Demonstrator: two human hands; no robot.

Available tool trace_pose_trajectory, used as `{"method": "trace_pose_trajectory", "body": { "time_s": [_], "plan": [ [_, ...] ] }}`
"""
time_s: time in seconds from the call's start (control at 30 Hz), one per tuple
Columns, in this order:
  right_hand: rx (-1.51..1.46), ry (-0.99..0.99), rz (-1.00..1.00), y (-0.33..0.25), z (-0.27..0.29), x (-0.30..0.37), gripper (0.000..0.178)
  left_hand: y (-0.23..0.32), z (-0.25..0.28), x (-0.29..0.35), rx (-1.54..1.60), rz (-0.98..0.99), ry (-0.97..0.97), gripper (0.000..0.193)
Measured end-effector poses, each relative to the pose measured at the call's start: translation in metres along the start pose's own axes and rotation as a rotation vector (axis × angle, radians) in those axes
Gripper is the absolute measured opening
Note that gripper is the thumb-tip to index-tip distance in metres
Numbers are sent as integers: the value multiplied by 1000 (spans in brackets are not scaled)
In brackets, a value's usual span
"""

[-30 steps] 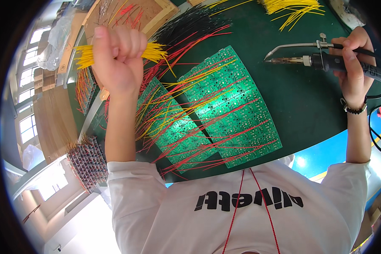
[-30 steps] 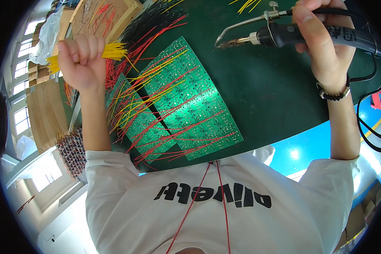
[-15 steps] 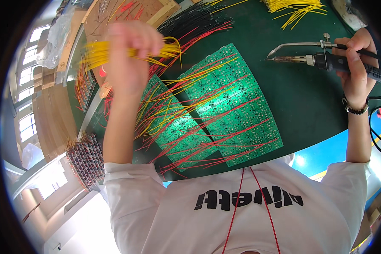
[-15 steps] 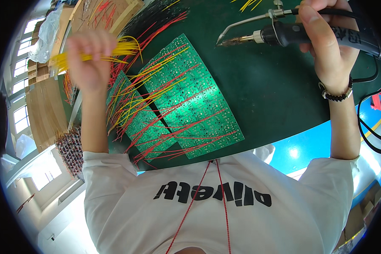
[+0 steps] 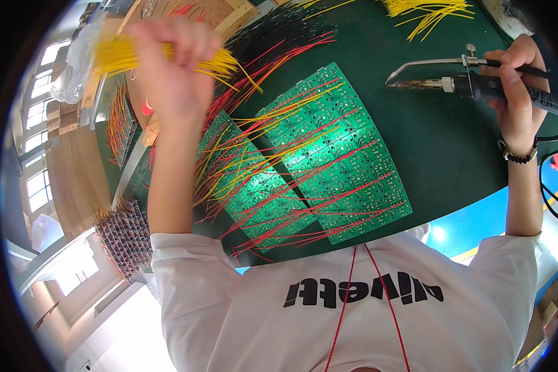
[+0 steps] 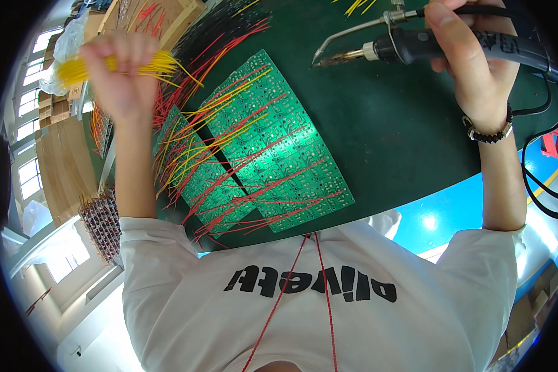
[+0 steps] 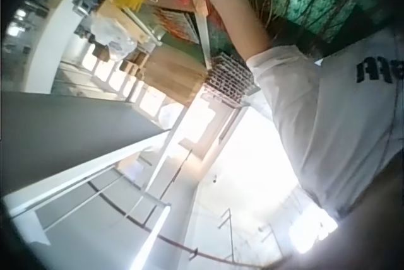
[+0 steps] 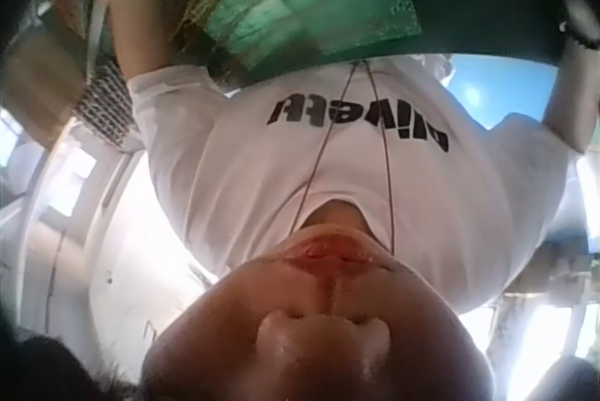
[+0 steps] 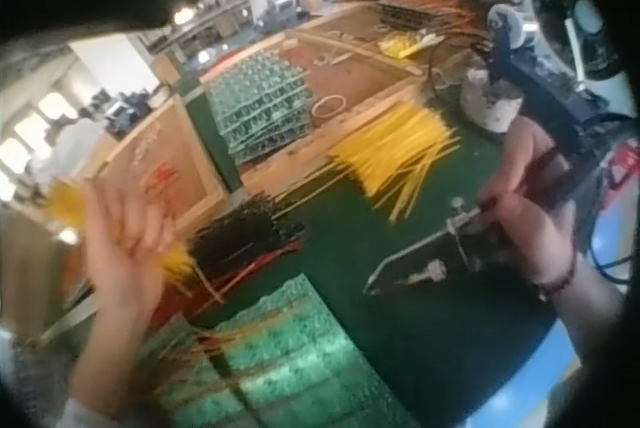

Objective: The person picks up a bundle of wires and solders them one by one onto a circuit board using a soldering tool.

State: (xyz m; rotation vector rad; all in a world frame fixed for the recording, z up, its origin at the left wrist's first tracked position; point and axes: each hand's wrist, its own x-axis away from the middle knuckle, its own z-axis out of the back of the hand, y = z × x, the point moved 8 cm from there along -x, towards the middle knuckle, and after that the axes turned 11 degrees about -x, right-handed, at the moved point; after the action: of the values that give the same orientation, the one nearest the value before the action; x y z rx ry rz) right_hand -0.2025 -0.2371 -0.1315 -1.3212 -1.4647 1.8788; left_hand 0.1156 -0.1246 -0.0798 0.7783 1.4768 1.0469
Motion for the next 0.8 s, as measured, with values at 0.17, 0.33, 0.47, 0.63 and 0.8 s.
{"method": "trace_pose_trajectory", "body": {
  "time_s": [0.17,0.33,0.47,0.63,0.8],
  "plan": [
    [6,-31,10,-3,-2,-1,15,20,22,9,-11,-61,165,39],
    [-30,-104,21,-3,-9,-1,15,-11,-21,29,65,1,-182,36],
    [1,-21,-27,1,-3,0,15,-33,-18,31,-51,50,-104,35],
    [27,-17,-46,-2,-9,0,16,-30,-17,29,80,108,-119,35],
    [-161,33,-6,-13,-18,-1,14,-2,-9,19,162,22,-68,34]
  ]
}}
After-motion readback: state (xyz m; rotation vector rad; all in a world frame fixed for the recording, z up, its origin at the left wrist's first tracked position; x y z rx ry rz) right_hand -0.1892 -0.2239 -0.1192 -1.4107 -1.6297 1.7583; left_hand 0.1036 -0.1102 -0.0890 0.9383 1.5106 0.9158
